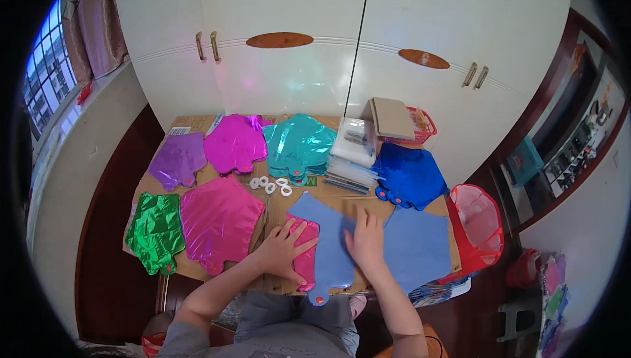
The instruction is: Folding colorful plastic bags and placing them into clear plastic retail packaging envelopes.
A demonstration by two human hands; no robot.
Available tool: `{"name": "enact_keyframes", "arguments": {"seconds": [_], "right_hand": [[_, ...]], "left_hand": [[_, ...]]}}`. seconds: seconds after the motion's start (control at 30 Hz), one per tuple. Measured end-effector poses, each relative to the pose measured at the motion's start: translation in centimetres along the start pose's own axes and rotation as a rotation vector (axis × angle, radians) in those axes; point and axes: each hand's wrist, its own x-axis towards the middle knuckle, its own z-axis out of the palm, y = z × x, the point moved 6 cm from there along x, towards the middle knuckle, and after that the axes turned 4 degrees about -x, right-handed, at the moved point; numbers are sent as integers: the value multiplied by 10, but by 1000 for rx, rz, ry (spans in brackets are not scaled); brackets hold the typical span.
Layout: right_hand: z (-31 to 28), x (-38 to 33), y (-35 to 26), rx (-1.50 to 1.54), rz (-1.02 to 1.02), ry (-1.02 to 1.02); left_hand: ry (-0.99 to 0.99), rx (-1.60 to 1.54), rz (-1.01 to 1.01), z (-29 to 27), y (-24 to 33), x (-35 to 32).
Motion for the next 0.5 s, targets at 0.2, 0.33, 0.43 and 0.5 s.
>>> {"name": "enact_keyframes", "arguments": {"seconds": [0.2, 0.33, 0.43, 0.5], "right_hand": [[-196, 47, -87, 1245, -703, 219], [-284, 47, -129, 1231, -784, 373], [-295, 28, -117, 1263, -514, 501], [-300, 22, -115, 1227, -497, 545]], "left_hand": [[-72, 28, -87, 2, -7, -8], [-101, 29, -80, -1, -3, -3], [-94, 35, -58, -3, 0, 1], [-90, 44, -48, -4, 2, 3]]}}
